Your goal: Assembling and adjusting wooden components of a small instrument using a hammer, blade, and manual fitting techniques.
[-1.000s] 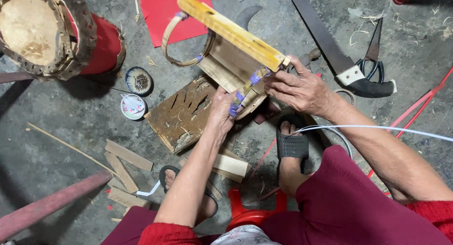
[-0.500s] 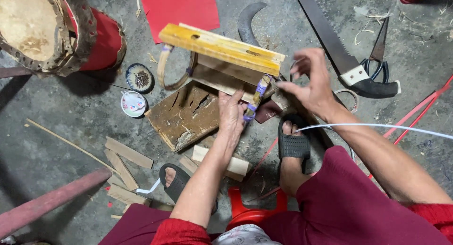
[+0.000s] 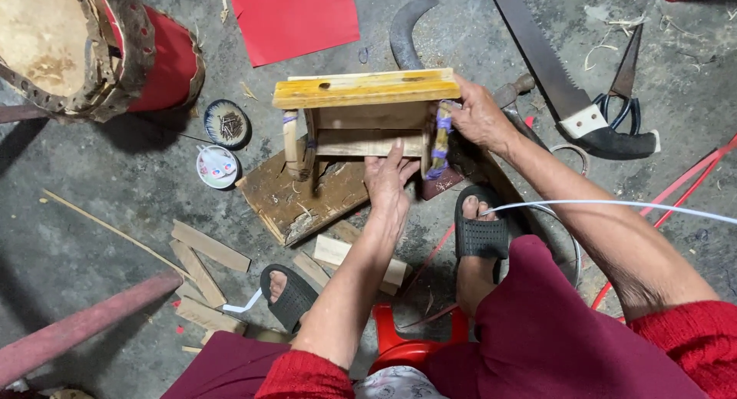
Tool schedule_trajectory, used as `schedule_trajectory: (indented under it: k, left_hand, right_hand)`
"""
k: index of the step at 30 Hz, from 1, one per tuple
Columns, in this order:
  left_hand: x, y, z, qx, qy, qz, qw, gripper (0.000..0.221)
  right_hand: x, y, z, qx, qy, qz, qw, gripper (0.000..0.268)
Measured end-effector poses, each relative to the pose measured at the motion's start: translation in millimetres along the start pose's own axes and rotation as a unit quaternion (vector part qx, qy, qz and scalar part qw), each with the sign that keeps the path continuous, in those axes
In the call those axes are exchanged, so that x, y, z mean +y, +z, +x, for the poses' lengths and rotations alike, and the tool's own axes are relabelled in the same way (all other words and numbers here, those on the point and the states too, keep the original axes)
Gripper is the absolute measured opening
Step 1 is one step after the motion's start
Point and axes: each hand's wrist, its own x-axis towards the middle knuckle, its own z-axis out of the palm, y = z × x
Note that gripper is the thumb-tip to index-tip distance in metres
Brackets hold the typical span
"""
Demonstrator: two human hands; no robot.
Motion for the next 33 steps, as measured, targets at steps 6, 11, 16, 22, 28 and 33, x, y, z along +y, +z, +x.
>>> schedule_trajectory:
  k: [6,11,16,22,28,33]
  left_hand:
    - [22.3,15.8,-23.7,-0.013,0.032,0.081,0.996,0.042]
    - [21.6,18.5,-26.4,-0.017,0.015,0.098,0.995,0.040]
    - [32.5,15.2,-32.0,-0.025,-0.010,0.167,0.986,0.045]
    - [31.6,7.3,-35.1,-0.036,0.022,0.301,0.953,0.034]
    - [7.2,-41.5,25.6,-0.048,0.587,0.612,0.528,0.023]
    - [29.3,-32.4,22.9,-0.155,0.613,0.601,0.489,0.021]
  right_hand:
    - [-11.3,-9.6,1.3,-0.022,0.026,0.061,0.998,0.027]
    - [2.5,-15.5,9.7,-0.055,0.026,0.053,0.997,0.039]
    - [-13.2,-14.4,7.0,-0.064,-0.004,0.028,0.998,0.039]
    - [-2.8,-12.2,1.9,-0.056,-0.024,-0.012,0.998,0.042]
    - [-29.9,-7.5,-3.1,-0.024,-0.047,-0.025,0.998,0.028]
    - [-23.8,-5.3,-2.9,-0.007,-0.057,-0.036,0.998,0.027]
